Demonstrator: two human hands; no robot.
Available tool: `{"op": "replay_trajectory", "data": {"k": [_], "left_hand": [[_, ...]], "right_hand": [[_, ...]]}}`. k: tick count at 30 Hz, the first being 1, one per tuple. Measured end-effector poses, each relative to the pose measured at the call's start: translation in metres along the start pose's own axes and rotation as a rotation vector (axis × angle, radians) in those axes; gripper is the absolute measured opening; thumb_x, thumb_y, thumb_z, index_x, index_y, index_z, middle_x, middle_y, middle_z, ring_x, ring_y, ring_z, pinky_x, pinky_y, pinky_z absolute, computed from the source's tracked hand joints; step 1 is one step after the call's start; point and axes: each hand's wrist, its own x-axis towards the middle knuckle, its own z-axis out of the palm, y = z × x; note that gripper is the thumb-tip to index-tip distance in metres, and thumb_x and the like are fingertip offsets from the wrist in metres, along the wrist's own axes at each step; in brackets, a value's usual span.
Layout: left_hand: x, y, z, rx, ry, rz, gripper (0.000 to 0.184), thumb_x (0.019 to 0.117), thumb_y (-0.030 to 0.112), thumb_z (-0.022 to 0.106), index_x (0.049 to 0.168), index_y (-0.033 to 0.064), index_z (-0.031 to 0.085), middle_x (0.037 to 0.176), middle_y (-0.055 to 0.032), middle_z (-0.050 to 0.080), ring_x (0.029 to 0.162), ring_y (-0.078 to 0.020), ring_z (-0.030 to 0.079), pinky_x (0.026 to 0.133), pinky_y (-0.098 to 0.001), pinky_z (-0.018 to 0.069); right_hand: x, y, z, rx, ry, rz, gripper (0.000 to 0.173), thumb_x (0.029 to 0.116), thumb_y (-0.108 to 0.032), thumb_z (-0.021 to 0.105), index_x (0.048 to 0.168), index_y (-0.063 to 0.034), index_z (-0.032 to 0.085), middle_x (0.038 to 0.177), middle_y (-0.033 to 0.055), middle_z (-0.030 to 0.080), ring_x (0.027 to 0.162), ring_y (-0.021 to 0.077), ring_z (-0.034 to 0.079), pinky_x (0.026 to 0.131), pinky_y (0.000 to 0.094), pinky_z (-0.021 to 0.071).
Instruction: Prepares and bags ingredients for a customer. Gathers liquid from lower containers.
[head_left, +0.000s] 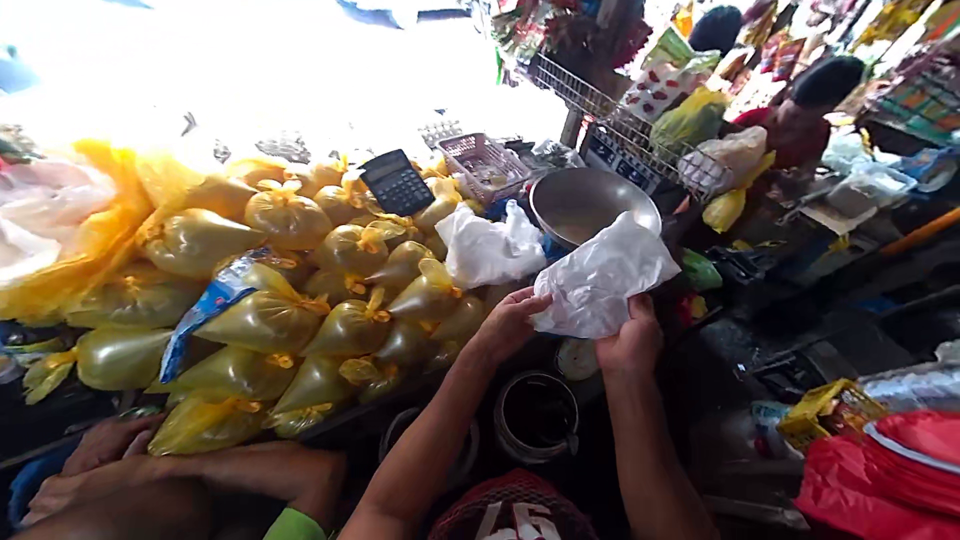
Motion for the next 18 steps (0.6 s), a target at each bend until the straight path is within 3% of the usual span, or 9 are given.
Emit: {"op": "replay_trajectory", "data": {"k": [2,5,7,9,10,12,13,16,18], "left_hand": [[0.0,-0.008,0.006,0.132,-0.008,0.005,0.021,0.1014,0.017,0.062,0.119,0.006,0.068,0.104,-0.0106,0.073,0.09,-0.0176,0.07,0.083,-0.0379,0.0603],[-0.002,-0.019,0.008,0.381,0.014,0.083,0.019,0.1005,0.02,0.066,0.112,0.0055,0.071,0.096,-0.0108,0.073,0.08,-0.0167,0.069,0.073,-0.0361,0.06],[-0.003,-0.026,0.008,0.372,0.04,0.146,0.021,0.1015,0.022,0.063,0.114,0.0073,0.071,0.096,-0.0106,0.071,0.079,-0.0167,0.067,0.072,-0.0364,0.0588],[-0.004,-0.037,0.01,0.168,0.072,0.179,0.027,0.1,0.024,0.063,0.124,0.0125,0.066,0.105,-0.0102,0.07,0.087,-0.0172,0.067,0.078,-0.0384,0.0587],[-0.003,-0.048,0.011,0.037,0.056,0.189,0.037,0.0982,0.025,0.064,0.134,0.0154,0.061,0.116,-0.0113,0.068,0.098,-0.0199,0.067,0.086,-0.0421,0.058],[-0.002,-0.077,0.013,-0.174,-0.019,0.137,0.069,0.092,0.025,0.07,0.154,0.0201,0.041,0.139,-0.0151,0.059,0.121,-0.0275,0.062,0.102,-0.0505,0.052],[-0.006,-0.091,0.014,-0.22,-0.027,0.06,0.074,0.09,0.019,0.07,0.156,0.0163,0.036,0.141,-0.0171,0.058,0.123,-0.0295,0.061,0.104,-0.0519,0.0509],[-0.027,-0.111,0.021,-0.074,0.024,-0.353,0.047,0.0887,0.004,0.069,0.133,0.0014,0.055,0.116,-0.0152,0.07,0.103,-0.0241,0.07,0.091,-0.0439,0.059],[-0.039,-0.124,0.015,-0.054,-0.002,-0.493,0.029,0.0903,0.006,0.068,0.118,0.0014,0.061,0.108,-0.0124,0.072,0.095,-0.0199,0.072,0.087,-0.0391,0.0602]], "right_hand": [[0.005,-0.009,-0.034,-0.052,0.069,-0.007,0.025,0.1087,-0.021,0.045,0.128,-0.0097,0.054,0.116,0.0118,0.067,0.107,0.0265,0.068,0.092,0.0528,0.0578],[0.011,-0.021,-0.071,-0.072,0.12,-0.036,0.021,0.1086,-0.016,0.044,0.123,-0.0073,0.055,0.112,0.0119,0.067,0.105,0.0256,0.068,0.092,0.0511,0.0582],[0.011,-0.026,-0.083,-0.084,0.171,-0.05,0.02,0.1087,-0.017,0.045,0.122,-0.0075,0.055,0.109,0.0117,0.068,0.102,0.0249,0.069,0.09,0.0503,0.059],[0.01,-0.026,-0.092,-0.089,0.214,-0.038,0.021,0.1089,-0.018,0.045,0.125,-0.0085,0.055,0.11,0.0116,0.067,0.102,0.0251,0.069,0.089,0.0507,0.0592],[0.01,-0.024,-0.095,-0.105,0.231,-0.029,0.022,0.1089,-0.019,0.045,0.125,-0.0089,0.055,0.111,0.0119,0.067,0.102,0.0253,0.069,0.088,0.0509,0.0594],[0.012,-0.021,-0.1,-0.151,0.266,-0.024,0.025,0.1091,-0.019,0.043,0.128,-0.0076,0.054,0.111,0.0135,0.067,0.101,0.0255,0.069,0.086,0.0503,0.0599],[0.015,-0.022,-0.103,-0.174,0.294,-0.035,0.026,0.1097,-0.02,0.043,0.13,-0.006,0.054,0.11,0.0147,0.067,0.1,0.0259,0.069,0.085,0.0496,0.0605],[0.025,-0.03,-0.115,-0.236,0.351,-0.141,0.025,0.1099,-0.016,0.043,0.126,-0.0005,0.053,0.105,0.0159,0.066,0.094,0.0248,0.07,0.083,0.0464,0.062],[0.027,-0.039,-0.124,-0.251,0.359,-0.189,0.023,0.1096,-0.014,0.043,0.124,0.0005,0.053,0.104,0.0161,0.065,0.093,0.0242,0.07,0.083,0.0454,0.0622]]}}
